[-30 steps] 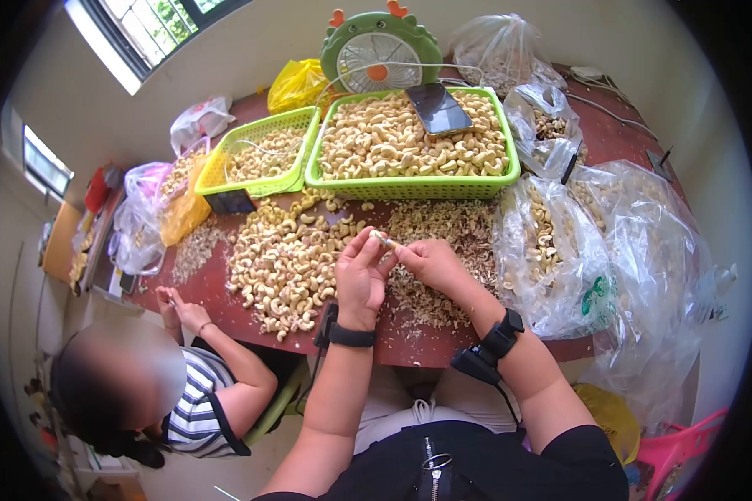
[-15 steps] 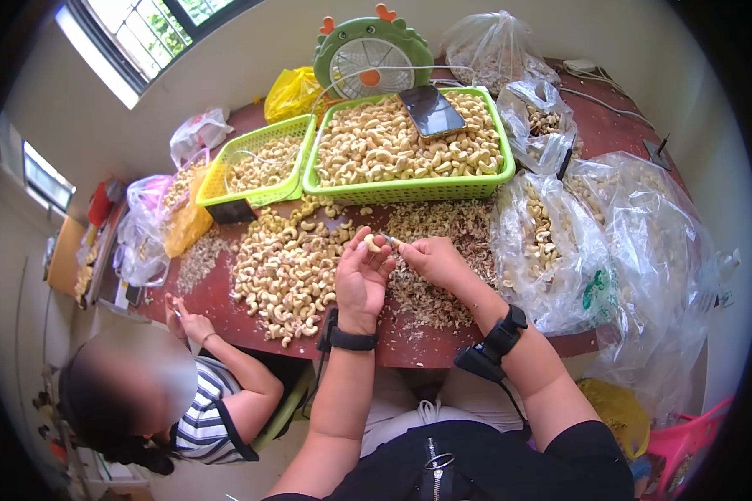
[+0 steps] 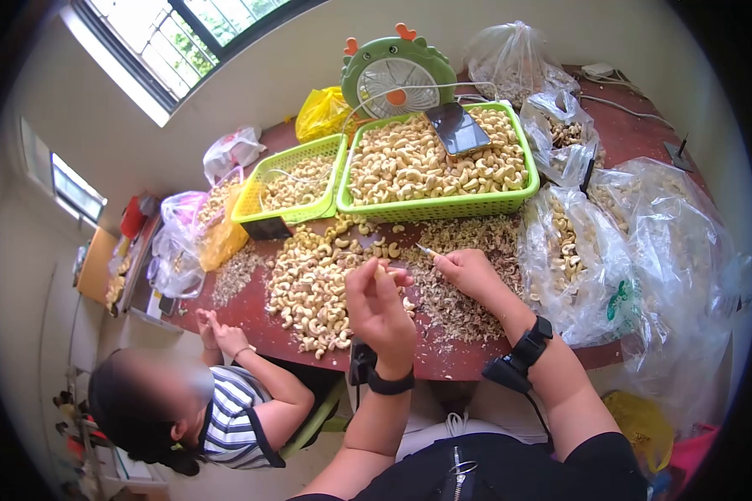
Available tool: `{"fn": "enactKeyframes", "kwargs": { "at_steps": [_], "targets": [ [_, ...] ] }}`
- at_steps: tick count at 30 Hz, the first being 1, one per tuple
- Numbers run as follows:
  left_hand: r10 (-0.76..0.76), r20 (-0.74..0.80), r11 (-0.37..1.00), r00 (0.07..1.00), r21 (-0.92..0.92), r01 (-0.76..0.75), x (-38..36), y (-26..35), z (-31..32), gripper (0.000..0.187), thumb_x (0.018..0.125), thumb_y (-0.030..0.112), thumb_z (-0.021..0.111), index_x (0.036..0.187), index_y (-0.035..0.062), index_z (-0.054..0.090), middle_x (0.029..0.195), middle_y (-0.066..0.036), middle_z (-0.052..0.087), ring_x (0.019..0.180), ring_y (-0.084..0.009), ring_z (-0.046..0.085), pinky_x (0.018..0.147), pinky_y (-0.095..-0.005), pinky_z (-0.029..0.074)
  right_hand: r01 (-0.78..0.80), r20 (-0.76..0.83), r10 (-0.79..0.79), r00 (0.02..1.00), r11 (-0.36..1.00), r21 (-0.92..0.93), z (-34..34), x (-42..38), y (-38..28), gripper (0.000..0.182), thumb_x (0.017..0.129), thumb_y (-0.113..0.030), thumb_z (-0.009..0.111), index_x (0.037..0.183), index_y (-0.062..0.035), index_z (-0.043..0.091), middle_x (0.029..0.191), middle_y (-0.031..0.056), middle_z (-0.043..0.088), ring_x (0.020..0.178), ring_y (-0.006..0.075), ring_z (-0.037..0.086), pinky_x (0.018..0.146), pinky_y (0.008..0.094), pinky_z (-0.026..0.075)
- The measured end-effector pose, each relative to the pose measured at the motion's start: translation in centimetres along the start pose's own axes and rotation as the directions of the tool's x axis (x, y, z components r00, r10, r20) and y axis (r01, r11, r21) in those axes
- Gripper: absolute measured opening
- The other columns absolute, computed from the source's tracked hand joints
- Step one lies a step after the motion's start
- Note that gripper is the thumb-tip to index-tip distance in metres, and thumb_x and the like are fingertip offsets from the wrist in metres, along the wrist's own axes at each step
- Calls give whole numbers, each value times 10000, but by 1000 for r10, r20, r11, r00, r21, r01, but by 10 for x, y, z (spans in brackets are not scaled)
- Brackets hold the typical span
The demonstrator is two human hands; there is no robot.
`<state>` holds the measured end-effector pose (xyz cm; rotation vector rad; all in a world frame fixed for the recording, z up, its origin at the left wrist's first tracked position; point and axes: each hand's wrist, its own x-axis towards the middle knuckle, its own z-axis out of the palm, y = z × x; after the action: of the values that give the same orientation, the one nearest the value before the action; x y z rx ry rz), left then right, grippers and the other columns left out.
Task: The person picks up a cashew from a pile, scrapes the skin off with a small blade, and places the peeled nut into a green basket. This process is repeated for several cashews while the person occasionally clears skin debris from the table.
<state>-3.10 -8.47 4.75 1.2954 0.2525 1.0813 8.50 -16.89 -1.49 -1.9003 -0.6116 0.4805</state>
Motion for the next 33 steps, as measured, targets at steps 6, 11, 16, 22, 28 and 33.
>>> {"fn": "enactKeyframes", "kwargs": {
  "at_steps": [6,11,16,22,28,33],
  "targets": [
    [873,142,397,467,350,-848,40,69,7,235,788,9,535,1009,-39,472,912,-168,487,761,-264,565,653,-295,511,86,-20,-86,996,996,-22,-1,4,7,426,821,-332,483,566,9,492,449,42,414,422,112,369,432,307,328],
    [616,43,395,786,847,-356,153,30,-52,342,771,126,610,1045,-48,505,1038,-151,522,809,-185,577,738,-294,477,73,-42,-73,996,997,-1,0,3,6,434,828,-329,478,552,5,463,440,35,383,418,115,334,425,312,306],
    [48,110,735,993,669,-110,96,2,-79,192,751,108,602,887,-26,607,739,-93,620,650,-143,580,599,-259,464,91,-15,-93,996,993,-81,-1,3,3,440,823,-339,472,568,19,479,445,67,400,411,148,355,437,322,323],
    [-161,539,426,827,794,-434,48,-38,-64,93,697,80,592,761,27,632,687,-103,590,672,-239,563,611,-310,449,108,-18,-110,994,990,-86,3,3,4,435,814,-343,487,570,17,506,444,60,424,412,130,371,433,312,331],
    [-145,566,383,812,788,-481,46,-55,-48,81,669,90,592,721,28,604,746,-123,546,738,-301,511,679,-379,419,91,-28,-93,995,994,-60,3,3,7,413,802,-328,499,578,18,513,445,68,425,413,133,375,433,314,340],
    [-186,627,413,756,748,-519,45,-69,-37,130,671,81,582,788,26,588,751,-134,533,735,-301,515,672,-382,421,107,-13,-108,994,991,-79,2,3,7,392,797,-322,505,600,16,527,456,89,436,417,149,379,435,318,349]
  ]
}}
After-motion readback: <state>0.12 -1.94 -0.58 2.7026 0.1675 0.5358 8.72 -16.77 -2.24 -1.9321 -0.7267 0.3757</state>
